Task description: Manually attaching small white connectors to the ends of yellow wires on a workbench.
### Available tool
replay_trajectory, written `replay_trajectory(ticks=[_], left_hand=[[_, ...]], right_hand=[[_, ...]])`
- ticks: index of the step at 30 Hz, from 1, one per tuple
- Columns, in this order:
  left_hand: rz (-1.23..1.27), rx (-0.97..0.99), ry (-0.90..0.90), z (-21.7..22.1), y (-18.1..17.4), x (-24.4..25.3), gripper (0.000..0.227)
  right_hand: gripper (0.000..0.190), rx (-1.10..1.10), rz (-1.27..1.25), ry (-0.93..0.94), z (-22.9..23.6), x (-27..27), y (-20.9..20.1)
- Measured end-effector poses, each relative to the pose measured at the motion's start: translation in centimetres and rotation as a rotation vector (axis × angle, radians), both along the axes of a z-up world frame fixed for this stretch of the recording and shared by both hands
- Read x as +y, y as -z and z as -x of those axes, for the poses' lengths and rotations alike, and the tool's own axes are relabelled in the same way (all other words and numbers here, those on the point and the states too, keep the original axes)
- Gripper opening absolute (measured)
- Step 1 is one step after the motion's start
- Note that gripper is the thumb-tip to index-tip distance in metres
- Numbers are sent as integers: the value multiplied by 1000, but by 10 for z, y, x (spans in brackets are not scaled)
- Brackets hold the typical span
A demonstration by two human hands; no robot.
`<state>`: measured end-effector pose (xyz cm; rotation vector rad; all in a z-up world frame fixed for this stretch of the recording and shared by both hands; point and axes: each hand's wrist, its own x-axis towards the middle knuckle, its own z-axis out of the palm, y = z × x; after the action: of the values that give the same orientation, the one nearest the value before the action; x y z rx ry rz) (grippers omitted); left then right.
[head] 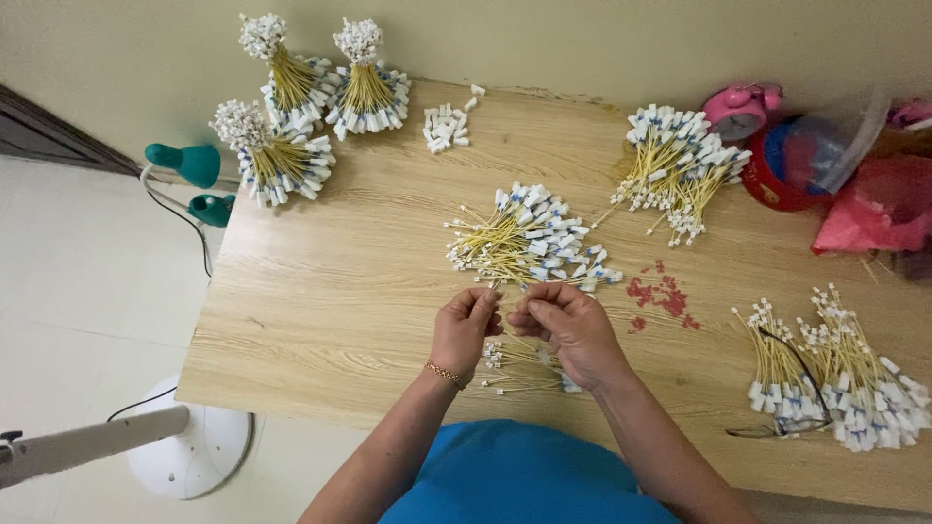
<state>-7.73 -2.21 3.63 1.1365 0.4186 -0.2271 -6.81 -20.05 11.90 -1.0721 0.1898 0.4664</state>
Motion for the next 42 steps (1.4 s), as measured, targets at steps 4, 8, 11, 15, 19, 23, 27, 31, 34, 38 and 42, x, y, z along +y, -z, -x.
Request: replay_trajectory(ticks=[4, 8, 11, 15, 19, 23, 27, 31, 34, 38, 42], left_hand=[[32, 47, -18, 0, -10, -2, 16], [55, 26, -36, -1, -21, -4, 13], [78, 9, -40, -1, -33, -4, 21], [168, -64, -49, 2, -35, -8, 25], [162, -69, -27, 2, -46, -10, 25], [96, -94, 25, 4, -58, -11, 26], [80, -150, 50, 5, -50, -12, 26], [59, -138, 79, 5, -56, -10, 27], [105, -128, 83, 5, -56, -7, 28], [165, -141, 93, 5, -57, -8, 28], [147, -164, 89, 4, -50, -8, 27]], right_hand=[[19, -4, 75, 20, 3, 0, -1], [22, -112, 231, -18, 7, 2, -1], [21, -216, 515, -25, 11, 8, -19], [13, -867, 1109, 41, 8, 10, -36], [13, -1007, 1183, 72, 6, 9, -39], [11, -975, 1160, 30, 8, 6, -36], [11, -780, 970, -20, 10, 4, -31], [14, -699, 969, -47, 11, 5, -34], [15, -526, 918, -24, 13, 5, -33], [11, -663, 871, -7, 14, 5, -30], [10, -563, 829, -12, 12, 5, -27]])
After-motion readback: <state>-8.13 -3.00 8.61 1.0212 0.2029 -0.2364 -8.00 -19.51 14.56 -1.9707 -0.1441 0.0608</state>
